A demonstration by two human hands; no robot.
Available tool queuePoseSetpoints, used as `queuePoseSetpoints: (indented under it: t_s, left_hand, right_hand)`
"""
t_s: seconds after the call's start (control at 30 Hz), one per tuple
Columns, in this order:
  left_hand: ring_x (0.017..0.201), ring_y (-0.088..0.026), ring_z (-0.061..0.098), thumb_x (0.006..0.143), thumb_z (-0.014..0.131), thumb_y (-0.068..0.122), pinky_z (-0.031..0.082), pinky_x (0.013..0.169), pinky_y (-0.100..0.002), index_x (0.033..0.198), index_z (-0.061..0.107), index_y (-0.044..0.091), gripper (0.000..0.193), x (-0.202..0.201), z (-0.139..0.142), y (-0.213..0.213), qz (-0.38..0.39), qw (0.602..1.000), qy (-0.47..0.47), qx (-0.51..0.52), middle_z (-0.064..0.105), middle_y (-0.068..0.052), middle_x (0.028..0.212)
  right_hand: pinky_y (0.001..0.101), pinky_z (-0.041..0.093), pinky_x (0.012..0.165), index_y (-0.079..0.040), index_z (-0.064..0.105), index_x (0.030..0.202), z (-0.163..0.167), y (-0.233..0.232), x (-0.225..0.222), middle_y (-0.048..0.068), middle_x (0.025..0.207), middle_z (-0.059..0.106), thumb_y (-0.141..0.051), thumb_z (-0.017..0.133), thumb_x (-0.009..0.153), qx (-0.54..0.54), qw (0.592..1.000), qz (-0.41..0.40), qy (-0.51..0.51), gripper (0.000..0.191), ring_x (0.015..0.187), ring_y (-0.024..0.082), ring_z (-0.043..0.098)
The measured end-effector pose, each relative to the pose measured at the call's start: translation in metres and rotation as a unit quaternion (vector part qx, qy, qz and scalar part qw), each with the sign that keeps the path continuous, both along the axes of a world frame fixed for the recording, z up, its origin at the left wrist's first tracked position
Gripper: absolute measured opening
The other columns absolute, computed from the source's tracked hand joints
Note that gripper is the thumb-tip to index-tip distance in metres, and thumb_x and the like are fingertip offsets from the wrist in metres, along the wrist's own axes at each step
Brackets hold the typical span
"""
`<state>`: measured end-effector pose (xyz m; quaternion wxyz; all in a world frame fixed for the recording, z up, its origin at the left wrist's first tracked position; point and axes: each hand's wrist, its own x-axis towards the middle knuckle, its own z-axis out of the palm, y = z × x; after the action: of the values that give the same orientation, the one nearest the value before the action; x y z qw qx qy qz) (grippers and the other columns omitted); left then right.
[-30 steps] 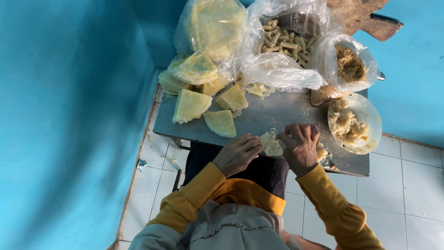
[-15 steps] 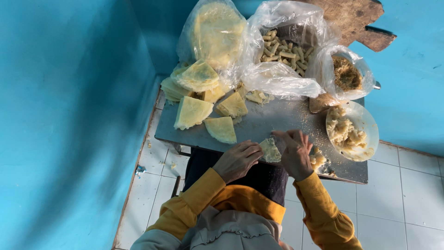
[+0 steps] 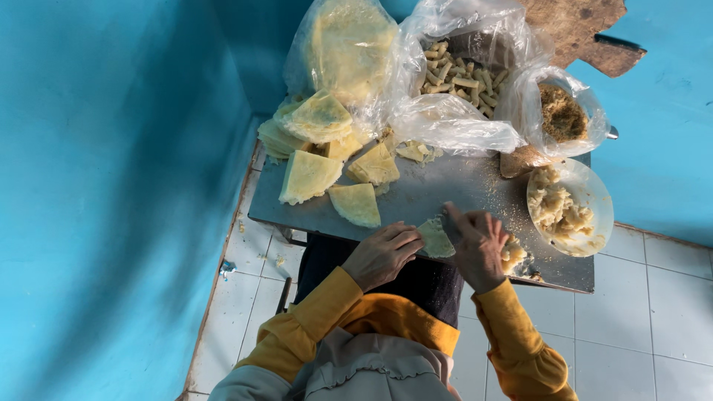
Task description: The person sits at a small metal table and shapes pieces of yellow dough by hand, pinching and folding each piece and setting it with a pile of finished pieces. They briefly pick up a knife, take dough pieces from plastic bags, and place trimmed bits on a plate.
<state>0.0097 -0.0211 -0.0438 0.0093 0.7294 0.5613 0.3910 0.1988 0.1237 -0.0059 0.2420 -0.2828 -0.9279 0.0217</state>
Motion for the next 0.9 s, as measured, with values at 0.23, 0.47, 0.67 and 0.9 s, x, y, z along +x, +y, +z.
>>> queuePoseSetpoints:
  t_s: [0.23, 0.47, 0.67, 0.9]
  left_hand:
    - [0.125, -0.025, 0.058, 0.094, 0.072, 0.018, 0.044, 0.118, -0.042, 0.124, 0.066, 0.006, 0.033, -0.002, 0.002, -0.001, 0.001, 1.000, 0.016, -0.002, 0.063, -0.006, 0.128]
    - [0.127, -0.025, 0.058, 0.094, 0.072, 0.018, 0.044, 0.118, -0.041, 0.122, 0.067, 0.007, 0.030, -0.001, 0.000, -0.001, 0.005, 1.000, 0.000, -0.005, 0.064, -0.005, 0.129]
    - [0.128, -0.026, 0.055, 0.093, 0.071, 0.016, 0.042, 0.117, -0.044, 0.127, 0.066, 0.007, 0.036, -0.004, -0.002, -0.002, 0.008, 0.999, 0.045, 0.003, 0.061, -0.008, 0.128]
    - [0.130, -0.030, 0.052, 0.087, 0.069, 0.010, 0.042, 0.116, -0.047, 0.130, 0.068, 0.015, 0.043, -0.012, -0.006, -0.002, -0.007, 0.997, 0.077, -0.012, 0.059, -0.010, 0.128]
  right_hand:
    - [0.0331, 0.040, 0.068, -0.033, 0.080, 0.116, -0.014, 0.010, 0.004, -0.006, 0.103, 0.057, 0.016, 0.047, 0.095, -0.207, 0.978, -0.014, 0.022, 0.062, 0.079, 0.013, 0.047]
    - [0.0478, 0.039, 0.092, -0.034, 0.072, 0.126, 0.010, -0.011, 0.011, 0.005, 0.107, 0.057, 0.009, 0.066, 0.070, 0.091, 0.994, -0.004, -0.066, 0.072, 0.104, 0.026, 0.051]
    - [0.0443, 0.044, 0.088, -0.034, 0.077, 0.114, 0.013, -0.034, 0.004, 0.003, 0.109, 0.060, 0.012, 0.066, 0.073, 0.066, 0.995, 0.016, -0.075, 0.062, 0.100, 0.023, 0.052]
    - [0.0402, 0.058, 0.082, -0.008, 0.071, 0.109, 0.087, 0.078, 0.020, 0.013, 0.111, 0.071, 0.009, 0.059, 0.090, 0.006, 0.993, -0.006, 0.114, 0.029, 0.098, 0.028, 0.069]
